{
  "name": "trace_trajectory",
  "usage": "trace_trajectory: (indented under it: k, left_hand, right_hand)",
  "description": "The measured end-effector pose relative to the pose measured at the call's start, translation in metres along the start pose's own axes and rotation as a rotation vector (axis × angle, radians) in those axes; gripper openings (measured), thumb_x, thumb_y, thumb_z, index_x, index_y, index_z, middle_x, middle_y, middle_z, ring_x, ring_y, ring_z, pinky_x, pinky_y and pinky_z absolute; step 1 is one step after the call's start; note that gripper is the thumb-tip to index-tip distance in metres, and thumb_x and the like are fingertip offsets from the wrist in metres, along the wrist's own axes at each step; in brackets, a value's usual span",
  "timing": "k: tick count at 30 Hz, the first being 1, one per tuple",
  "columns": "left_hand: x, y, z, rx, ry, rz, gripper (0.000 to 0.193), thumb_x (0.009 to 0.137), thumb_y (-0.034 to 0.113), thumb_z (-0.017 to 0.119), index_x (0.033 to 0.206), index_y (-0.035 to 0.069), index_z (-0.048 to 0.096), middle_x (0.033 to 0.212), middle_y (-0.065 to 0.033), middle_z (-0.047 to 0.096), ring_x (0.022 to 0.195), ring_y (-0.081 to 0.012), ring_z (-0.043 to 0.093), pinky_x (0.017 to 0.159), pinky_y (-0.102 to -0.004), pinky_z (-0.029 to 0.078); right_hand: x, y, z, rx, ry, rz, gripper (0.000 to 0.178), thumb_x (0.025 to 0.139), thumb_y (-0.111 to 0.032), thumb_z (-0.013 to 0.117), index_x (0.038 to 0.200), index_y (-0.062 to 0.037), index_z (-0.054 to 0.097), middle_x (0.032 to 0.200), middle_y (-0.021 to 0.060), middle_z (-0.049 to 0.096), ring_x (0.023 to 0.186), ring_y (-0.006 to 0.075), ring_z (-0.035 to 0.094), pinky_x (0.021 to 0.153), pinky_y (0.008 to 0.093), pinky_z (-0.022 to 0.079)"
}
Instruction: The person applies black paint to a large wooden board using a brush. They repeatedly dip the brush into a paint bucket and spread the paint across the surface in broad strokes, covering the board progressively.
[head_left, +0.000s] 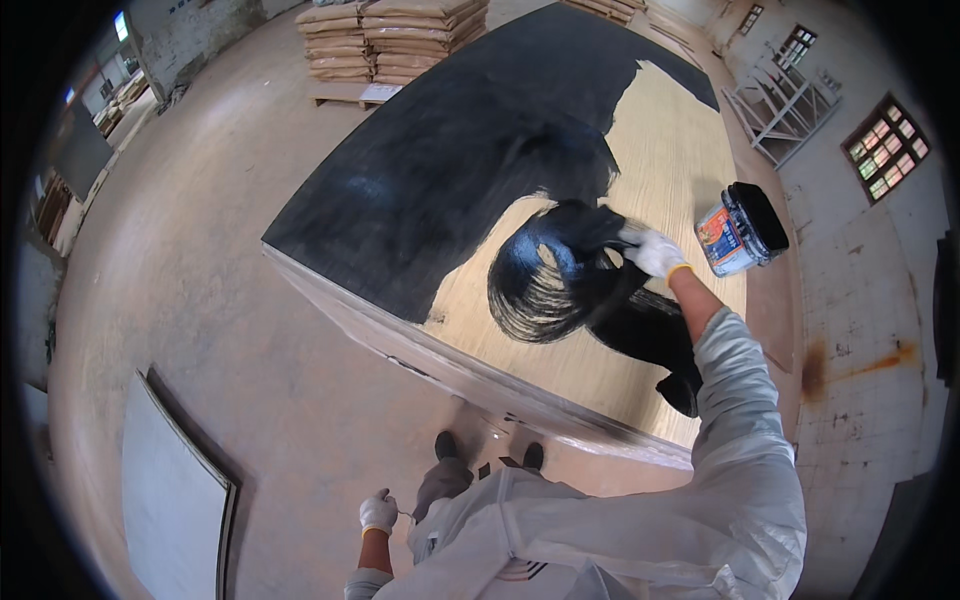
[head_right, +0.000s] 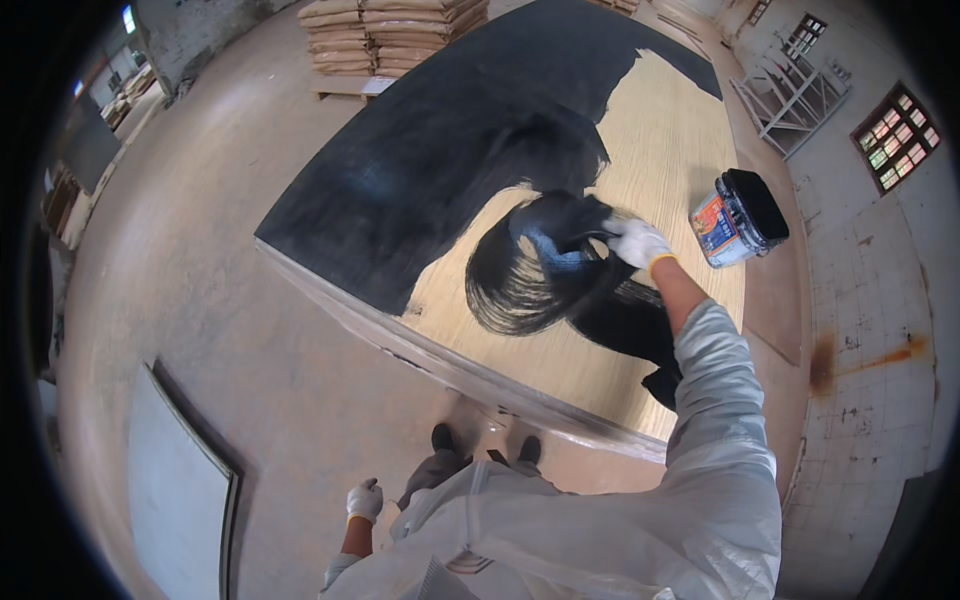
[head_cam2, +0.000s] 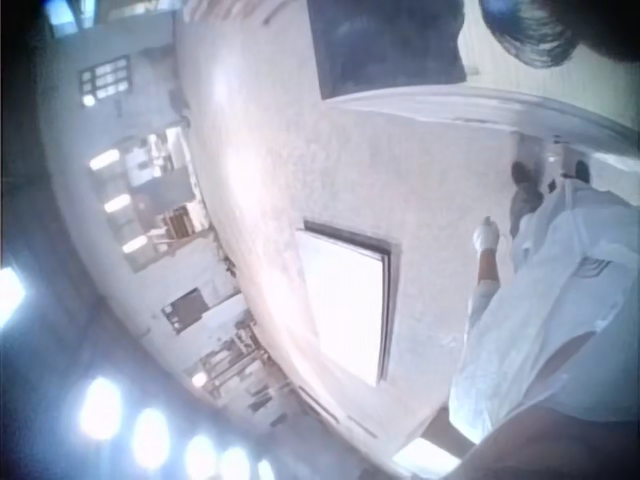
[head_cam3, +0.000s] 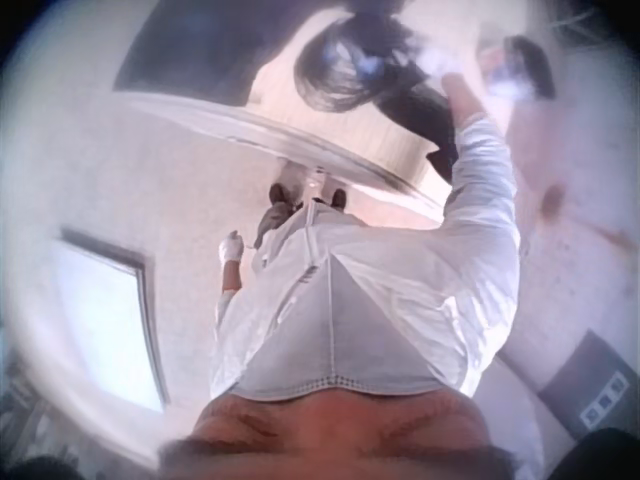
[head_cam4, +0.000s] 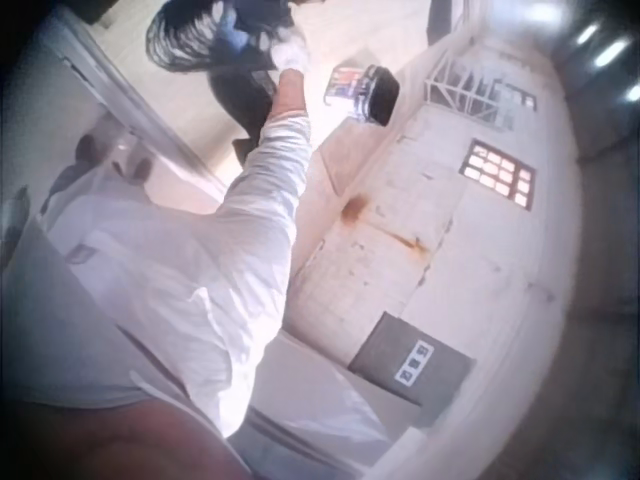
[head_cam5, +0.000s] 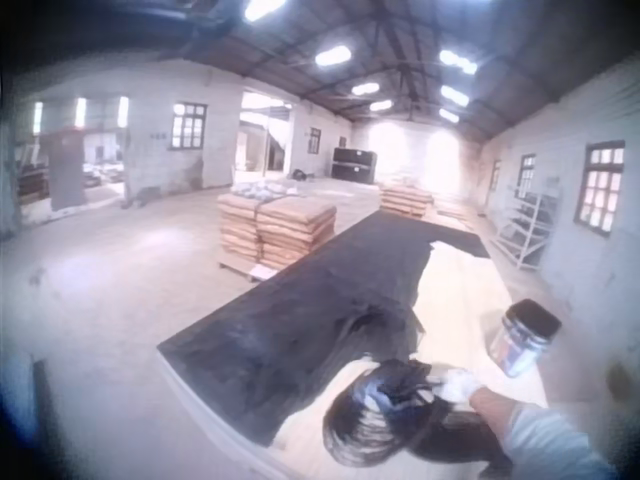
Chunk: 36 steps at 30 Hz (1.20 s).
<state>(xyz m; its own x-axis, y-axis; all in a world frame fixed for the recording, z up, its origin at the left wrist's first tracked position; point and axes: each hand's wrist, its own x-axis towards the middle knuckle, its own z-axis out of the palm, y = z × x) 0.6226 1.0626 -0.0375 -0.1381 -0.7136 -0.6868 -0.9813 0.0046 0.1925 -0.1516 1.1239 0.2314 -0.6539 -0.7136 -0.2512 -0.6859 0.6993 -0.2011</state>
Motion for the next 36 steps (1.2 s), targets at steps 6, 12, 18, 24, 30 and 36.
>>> trace_trajectory:
  k: [6,12,18,24,30,36]
  left_hand:
    - [-0.011,0.012,0.028,-0.392,-0.026,-0.009,0.039,0.098,0.025,0.062,0.132,0.012,0.077,0.118,-0.0212,0.078,0.112,-0.0377,0.075,0.101,-0.0462,0.059]
    - [-0.038,-0.043,0.084,-0.341,0.092,-0.052,0.038,0.097,0.025,0.064,0.128,0.008,0.078,0.120,-0.0217,0.078,0.116,-0.0360,0.074,0.105,-0.0438,0.058]
    - [-0.045,-0.038,0.097,-0.396,-0.045,-0.069,0.036,0.095,0.027,0.065,0.121,0.009,0.081,0.122,-0.0219,0.077,0.116,-0.0358,0.074,0.103,-0.0428,0.058]
    - [-0.018,-0.066,0.123,-0.428,-0.073,-0.110,0.035,0.096,0.027,0.066,0.121,0.009,0.081,0.113,-0.0221,0.079,0.108,-0.0361,0.077,0.097,-0.0440,0.060]
    - [-0.003,-0.016,0.069,-0.390,-0.053,0.008,0.036,0.096,0.026,0.065,0.123,0.008,0.081,0.110,-0.0229,0.080,0.104,-0.0353,0.078,0.092,-0.0436,0.061]
    - [0.028,0.003,0.052,-0.311,-0.126,0.103,0.037,0.096,0.026,0.065,0.123,0.006,0.081,0.112,-0.0232,0.080,0.107,-0.0342,0.078,0.095,-0.0435,0.060]
  right_hand:
    - [-0.047,-0.134,0.016,-0.319,-0.181,-0.461,0.045,0.098,-0.039,0.064,0.142,-0.0338,0.069,0.124,0.0127,0.077,0.118,0.0342,0.071,0.104,0.0437,0.055]
    - [-0.009,-0.089,-0.029,-0.215,-0.139,-0.224,0.053,0.095,-0.036,0.066,0.147,-0.0249,0.067,0.138,0.0161,0.072,0.130,0.0353,0.067,0.113,0.0439,0.051]
    - [0.030,-0.123,0.018,-0.204,0.051,-0.393,0.048,0.097,-0.035,0.063,0.144,-0.0245,0.069,0.130,0.0168,0.074,0.121,0.0376,0.070,0.104,0.0455,0.056]
    - [-0.100,-0.176,0.031,-0.345,-0.207,-0.530,0.041,0.100,-0.033,0.060,0.139,-0.0290,0.069,0.113,0.0151,0.078,0.105,0.0381,0.074,0.090,0.0498,0.059]
    - [-0.079,-0.133,0.024,-0.201,0.008,-0.251,0.042,0.101,-0.031,0.056,0.139,-0.0219,0.071,0.126,0.0137,0.077,0.118,0.0336,0.073,0.100,0.0459,0.058]
    - [-0.124,-0.219,0.071,-0.128,0.015,-0.366,0.031,0.103,-0.024,0.054,0.125,-0.0147,0.072,0.101,0.0157,0.079,0.093,0.0389,0.077,0.078,0.0503,0.061]
